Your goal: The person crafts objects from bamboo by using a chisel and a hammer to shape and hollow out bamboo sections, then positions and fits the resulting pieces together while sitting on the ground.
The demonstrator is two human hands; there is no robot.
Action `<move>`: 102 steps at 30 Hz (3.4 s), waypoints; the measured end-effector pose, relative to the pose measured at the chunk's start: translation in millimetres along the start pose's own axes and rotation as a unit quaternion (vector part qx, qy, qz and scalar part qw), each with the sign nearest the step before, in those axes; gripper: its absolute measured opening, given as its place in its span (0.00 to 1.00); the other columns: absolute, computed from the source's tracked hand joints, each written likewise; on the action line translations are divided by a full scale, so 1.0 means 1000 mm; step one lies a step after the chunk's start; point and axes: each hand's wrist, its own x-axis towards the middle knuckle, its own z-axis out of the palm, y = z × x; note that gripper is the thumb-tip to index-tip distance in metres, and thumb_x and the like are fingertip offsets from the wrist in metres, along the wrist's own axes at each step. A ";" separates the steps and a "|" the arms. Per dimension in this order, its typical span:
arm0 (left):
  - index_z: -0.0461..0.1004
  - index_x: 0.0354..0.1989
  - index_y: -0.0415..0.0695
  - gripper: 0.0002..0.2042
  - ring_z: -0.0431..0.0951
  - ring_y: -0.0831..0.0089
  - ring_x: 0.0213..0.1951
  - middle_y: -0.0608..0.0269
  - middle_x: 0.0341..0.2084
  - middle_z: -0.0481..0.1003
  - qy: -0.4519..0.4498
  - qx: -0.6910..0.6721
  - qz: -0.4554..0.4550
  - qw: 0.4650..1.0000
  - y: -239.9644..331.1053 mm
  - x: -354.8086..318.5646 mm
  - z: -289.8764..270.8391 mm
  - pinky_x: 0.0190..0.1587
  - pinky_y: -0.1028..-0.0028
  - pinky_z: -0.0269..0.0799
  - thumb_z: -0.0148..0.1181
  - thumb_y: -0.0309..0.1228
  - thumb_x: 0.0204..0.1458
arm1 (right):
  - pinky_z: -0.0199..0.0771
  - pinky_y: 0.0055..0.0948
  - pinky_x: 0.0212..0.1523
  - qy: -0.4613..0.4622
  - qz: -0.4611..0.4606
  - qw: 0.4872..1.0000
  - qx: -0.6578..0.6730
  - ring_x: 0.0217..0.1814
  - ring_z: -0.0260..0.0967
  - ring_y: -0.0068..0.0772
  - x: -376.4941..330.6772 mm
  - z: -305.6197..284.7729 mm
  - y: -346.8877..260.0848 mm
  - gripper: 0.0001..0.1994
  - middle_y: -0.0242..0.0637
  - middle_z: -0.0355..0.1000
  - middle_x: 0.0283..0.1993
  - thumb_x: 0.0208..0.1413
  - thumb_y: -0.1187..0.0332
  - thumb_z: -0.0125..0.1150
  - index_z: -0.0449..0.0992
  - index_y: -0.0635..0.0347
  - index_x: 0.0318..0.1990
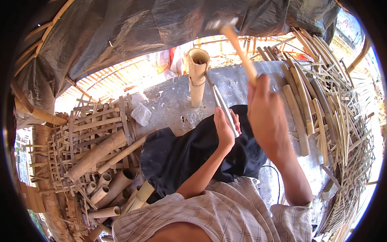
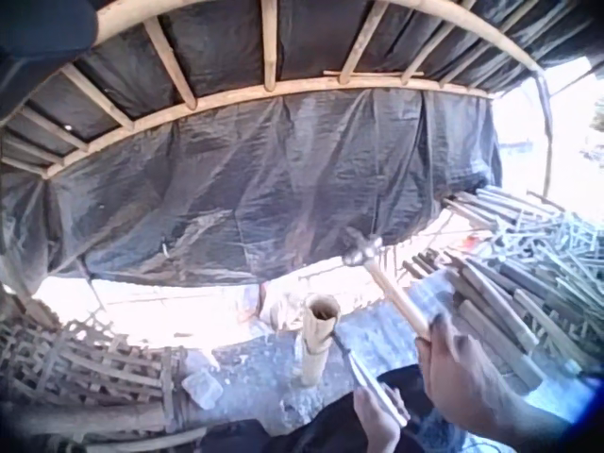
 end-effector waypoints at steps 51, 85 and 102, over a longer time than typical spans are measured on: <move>0.70 0.50 0.35 0.16 0.77 0.39 0.52 0.35 0.46 0.77 0.021 0.811 0.040 0.584 0.229 0.031 -0.123 0.53 0.51 0.73 0.59 0.29 0.54 | 0.68 0.64 0.31 -0.054 -0.152 0.949 0.270 0.29 0.70 0.74 0.045 0.013 -0.029 0.14 0.61 0.68 0.20 0.71 0.63 0.56 0.66 0.67 0.49; 0.69 0.46 0.36 0.12 0.77 0.37 0.52 0.34 0.44 0.77 0.033 0.835 0.020 0.548 0.230 0.033 -0.096 0.54 0.46 0.72 0.54 0.26 0.56 | 0.67 0.58 0.28 -0.012 -0.137 0.951 0.278 0.24 0.72 0.64 0.041 0.060 0.004 0.12 0.56 0.69 0.20 0.69 0.67 0.57 0.66 0.69 0.43; 0.70 0.58 0.40 0.20 0.74 0.43 0.58 0.38 0.54 0.75 0.031 0.857 -0.019 0.514 0.220 0.037 -0.102 0.57 0.54 0.71 0.52 0.29 0.57 | 0.70 0.58 0.32 -0.150 -0.193 0.942 0.231 0.30 0.71 0.72 0.022 0.062 0.015 0.09 0.62 0.70 0.22 0.69 0.70 0.55 0.65 0.68 0.45</move>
